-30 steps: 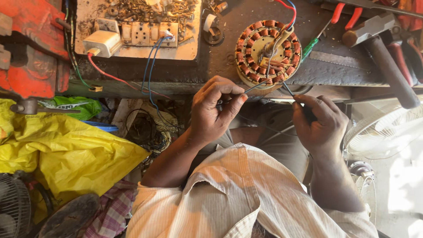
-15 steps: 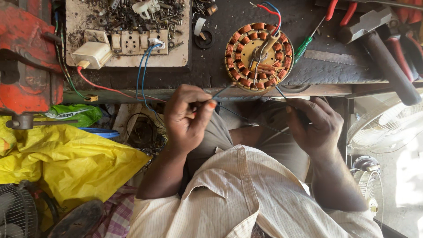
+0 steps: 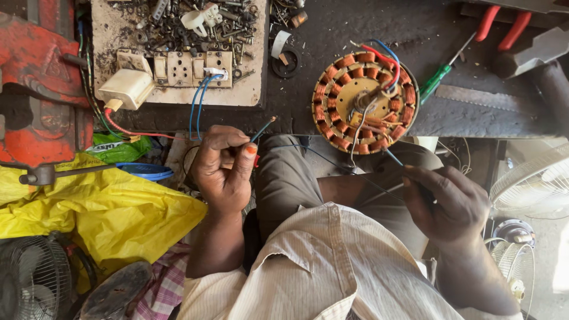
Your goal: The person repairs an electric motor stator by hand, stripping wire insulation with a screwdriver and twisting wires together. They repeatedly test connections by touching wires to a power source, causing sparks, and adjust the wiring between tests.
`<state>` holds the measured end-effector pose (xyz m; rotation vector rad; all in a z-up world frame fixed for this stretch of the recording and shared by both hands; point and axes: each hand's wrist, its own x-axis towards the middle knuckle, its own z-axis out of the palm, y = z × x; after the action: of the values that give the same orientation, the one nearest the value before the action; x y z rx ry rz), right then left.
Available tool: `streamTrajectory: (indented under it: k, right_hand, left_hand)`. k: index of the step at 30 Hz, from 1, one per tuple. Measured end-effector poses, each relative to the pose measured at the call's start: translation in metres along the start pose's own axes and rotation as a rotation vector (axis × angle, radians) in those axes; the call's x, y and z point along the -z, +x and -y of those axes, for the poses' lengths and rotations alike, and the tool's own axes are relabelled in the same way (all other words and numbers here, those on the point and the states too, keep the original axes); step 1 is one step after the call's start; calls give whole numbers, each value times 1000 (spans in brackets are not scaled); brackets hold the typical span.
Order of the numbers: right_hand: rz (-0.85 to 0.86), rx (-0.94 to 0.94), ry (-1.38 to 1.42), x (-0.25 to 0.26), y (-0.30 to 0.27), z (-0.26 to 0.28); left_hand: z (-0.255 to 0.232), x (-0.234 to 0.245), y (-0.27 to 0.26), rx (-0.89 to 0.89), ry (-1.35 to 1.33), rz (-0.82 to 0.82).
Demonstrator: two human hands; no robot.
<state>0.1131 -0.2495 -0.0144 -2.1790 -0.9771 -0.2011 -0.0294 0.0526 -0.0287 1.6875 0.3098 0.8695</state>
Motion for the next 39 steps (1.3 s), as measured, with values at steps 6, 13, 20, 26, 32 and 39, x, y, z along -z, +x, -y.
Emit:
streamTrajectory:
  k: [6,13,20,26,32,39]
  right_hand:
    - [18,-28,35,2,-2,-2]
    - [20,-60,42,4,-3,1]
    - [18,-73,55,6,1,8]
    - [27,-39,52,6,7,8]
    - [-5,-94,-13,5,1,9]
    - [-20,-68,-67,2,-6,-5]
  left_hand:
    - [7,-10,9,35,-74,44]
    - [11,-12,13,29,-114,88]
    - [12,-9,13,37,-100,66]
    - [17,-8,11,51,-140,42]
    - [15,-10,18,-17,-64,66]
    - [3,-28,42,-49,-111,52]
